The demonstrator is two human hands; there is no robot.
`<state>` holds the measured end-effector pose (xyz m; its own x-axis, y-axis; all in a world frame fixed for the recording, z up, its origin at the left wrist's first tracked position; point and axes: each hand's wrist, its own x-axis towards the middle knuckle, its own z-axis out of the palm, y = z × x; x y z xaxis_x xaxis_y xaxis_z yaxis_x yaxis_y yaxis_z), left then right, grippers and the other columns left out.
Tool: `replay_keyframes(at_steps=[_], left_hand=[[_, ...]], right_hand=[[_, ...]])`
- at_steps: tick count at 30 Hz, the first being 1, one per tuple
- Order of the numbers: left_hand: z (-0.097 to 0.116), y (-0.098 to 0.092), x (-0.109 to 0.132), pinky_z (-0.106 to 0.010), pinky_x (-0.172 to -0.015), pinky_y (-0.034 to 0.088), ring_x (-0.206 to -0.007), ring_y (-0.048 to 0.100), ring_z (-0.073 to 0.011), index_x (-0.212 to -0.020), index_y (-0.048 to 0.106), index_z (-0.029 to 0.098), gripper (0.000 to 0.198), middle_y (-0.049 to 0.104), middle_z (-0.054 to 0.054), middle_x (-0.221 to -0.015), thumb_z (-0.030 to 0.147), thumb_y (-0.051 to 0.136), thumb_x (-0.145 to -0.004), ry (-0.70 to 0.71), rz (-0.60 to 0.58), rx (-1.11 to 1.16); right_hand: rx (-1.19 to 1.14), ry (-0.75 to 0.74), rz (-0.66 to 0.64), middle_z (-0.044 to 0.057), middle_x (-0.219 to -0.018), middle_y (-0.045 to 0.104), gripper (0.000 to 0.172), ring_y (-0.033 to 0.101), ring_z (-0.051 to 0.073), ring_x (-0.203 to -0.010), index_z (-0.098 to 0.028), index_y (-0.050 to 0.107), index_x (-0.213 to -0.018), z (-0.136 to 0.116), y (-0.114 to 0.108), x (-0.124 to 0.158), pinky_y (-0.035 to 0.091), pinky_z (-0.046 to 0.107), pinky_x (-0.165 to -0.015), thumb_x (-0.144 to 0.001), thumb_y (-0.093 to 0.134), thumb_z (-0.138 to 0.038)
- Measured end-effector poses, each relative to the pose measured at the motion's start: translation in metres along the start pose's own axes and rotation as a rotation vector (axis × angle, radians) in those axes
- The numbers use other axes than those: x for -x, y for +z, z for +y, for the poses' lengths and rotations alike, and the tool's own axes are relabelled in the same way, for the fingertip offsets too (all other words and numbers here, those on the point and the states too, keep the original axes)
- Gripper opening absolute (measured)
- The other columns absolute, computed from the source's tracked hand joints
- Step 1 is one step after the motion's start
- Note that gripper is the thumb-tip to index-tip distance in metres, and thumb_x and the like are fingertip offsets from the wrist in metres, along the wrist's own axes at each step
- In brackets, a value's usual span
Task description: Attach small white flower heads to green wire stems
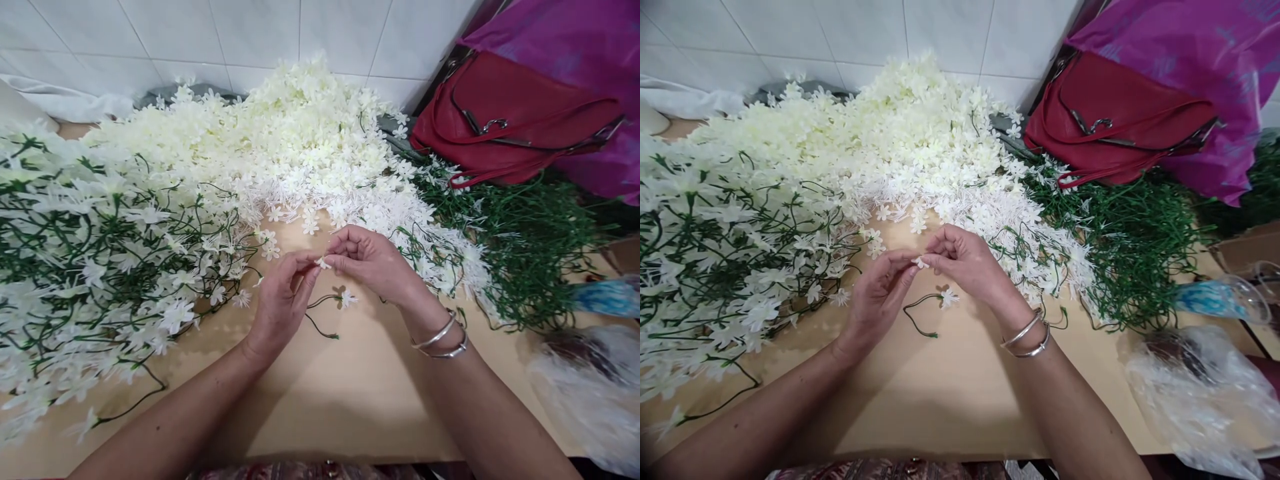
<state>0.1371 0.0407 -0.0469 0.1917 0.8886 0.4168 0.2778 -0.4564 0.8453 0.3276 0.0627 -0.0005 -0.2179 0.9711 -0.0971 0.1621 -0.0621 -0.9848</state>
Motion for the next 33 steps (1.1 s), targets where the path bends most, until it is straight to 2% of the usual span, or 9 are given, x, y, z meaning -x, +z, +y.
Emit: replay_keyframes(at_steps=[3, 7, 10, 13, 15, 18, 23, 27, 33], left_hand=[[-0.002, 0.0, 0.001, -0.028, -0.084, 0.056, -0.089, 0.072, -0.0162, -0.106, 0.068, 0.021, 0.007, 0.073, -0.004, -0.096, 0.023, 0.063, -0.102, -0.119, 0.013, 0.06], [-0.005, 0.004, 0.003, -0.027, -0.085, 0.059, -0.09, 0.075, -0.0169, -0.107, 0.069, 0.02, 0.011, 0.076, -0.004, -0.095, 0.028, 0.067, -0.1, -0.25, 0.063, 0.196], [-0.004, 0.006, 0.002, -0.026, -0.084, 0.06, -0.088, 0.077, -0.0156, -0.113, 0.071, 0.018, 0.019, 0.078, -0.004, -0.095, 0.029, 0.071, -0.097, -0.306, 0.096, 0.271], [-0.002, 0.007, 0.0, -0.024, -0.08, 0.06, -0.083, 0.077, -0.0142, -0.104, 0.072, 0.018, 0.016, 0.078, -0.002, -0.089, 0.031, 0.073, -0.096, -0.337, 0.125, 0.323], [-0.001, 0.006, -0.002, -0.023, -0.078, 0.059, -0.081, 0.077, -0.0135, -0.099, 0.07, 0.018, 0.017, 0.078, -0.001, -0.085, 0.034, 0.074, -0.096, -0.368, 0.143, 0.347], [0.0, 0.005, -0.004, -0.022, -0.077, 0.058, -0.079, 0.077, -0.013, -0.096, 0.068, 0.018, 0.019, 0.078, -0.001, -0.083, 0.036, 0.075, -0.096, -0.414, 0.16, 0.355], [0.002, 0.004, -0.006, -0.023, -0.077, 0.059, -0.076, 0.076, -0.0129, -0.092, 0.067, 0.019, 0.019, 0.078, 0.0, -0.08, 0.035, 0.075, -0.095, -0.414, 0.182, 0.378], [0.002, 0.005, -0.004, -0.024, -0.078, 0.059, -0.078, 0.076, -0.0133, -0.093, 0.068, 0.019, 0.016, 0.078, 0.0, -0.083, 0.033, 0.075, -0.095, -0.397, 0.159, 0.369], [0.002, 0.007, -0.002, -0.022, -0.073, 0.056, -0.075, 0.072, -0.0125, -0.089, 0.069, 0.019, 0.014, 0.075, 0.0, -0.08, 0.03, 0.077, -0.093, -0.354, 0.121, 0.33]], right_hand=[[0.061, -0.011, 0.043, 0.0, -0.076, 0.07, 0.015, 0.062, 0.014, -0.068, -0.02, 0.065, -0.089, 0.003, -0.005, 0.006, 0.048, 0.028, -0.064, -0.09, 0.071, -0.034], [0.438, -0.149, 0.185, 0.003, -0.089, 0.071, 0.003, 0.062, 0.017, -0.077, -0.02, 0.07, -0.094, 0.007, -0.01, 0.011, 0.047, 0.031, -0.072, -0.092, 0.069, -0.022], [0.731, -0.181, 0.159, 0.006, -0.096, 0.067, 0.006, 0.06, 0.018, -0.08, -0.019, 0.071, -0.092, 0.009, -0.008, 0.012, 0.045, 0.033, -0.074, -0.091, 0.071, -0.014], [0.837, -0.194, 0.139, 0.007, -0.094, 0.064, 0.016, 0.059, 0.019, -0.081, -0.018, 0.066, -0.082, 0.007, -0.004, 0.012, 0.044, 0.034, -0.075, -0.091, 0.065, -0.005], [0.779, -0.233, 0.18, 0.005, -0.089, 0.064, 0.018, 0.059, 0.019, -0.081, -0.019, 0.064, -0.081, 0.005, -0.001, 0.013, 0.044, 0.033, -0.076, -0.091, 0.063, -0.004], [0.511, -0.248, 0.227, 0.002, -0.081, 0.067, 0.014, 0.06, 0.017, -0.076, -0.02, 0.064, -0.081, -0.002, 0.004, 0.016, 0.045, 0.031, -0.073, -0.092, 0.065, -0.011], [0.105, -0.07, 0.184, -0.003, -0.07, 0.062, 0.013, 0.052, 0.012, -0.063, -0.02, 0.063, -0.076, -0.01, 0.019, 0.021, 0.041, 0.027, -0.058, -0.085, 0.072, -0.024], [0.028, 0.057, 0.215, -0.004, -0.067, 0.059, 0.013, 0.047, 0.01, -0.058, -0.02, 0.062, -0.075, -0.004, 0.03, 0.019, 0.037, 0.026, -0.053, -0.08, 0.073, -0.024], [-0.01, 0.127, 0.268, -0.005, -0.064, 0.057, 0.014, 0.047, 0.009, -0.057, -0.02, 0.06, -0.072, 0.003, 0.034, 0.015, 0.036, 0.025, -0.052, -0.075, 0.072, -0.025]])
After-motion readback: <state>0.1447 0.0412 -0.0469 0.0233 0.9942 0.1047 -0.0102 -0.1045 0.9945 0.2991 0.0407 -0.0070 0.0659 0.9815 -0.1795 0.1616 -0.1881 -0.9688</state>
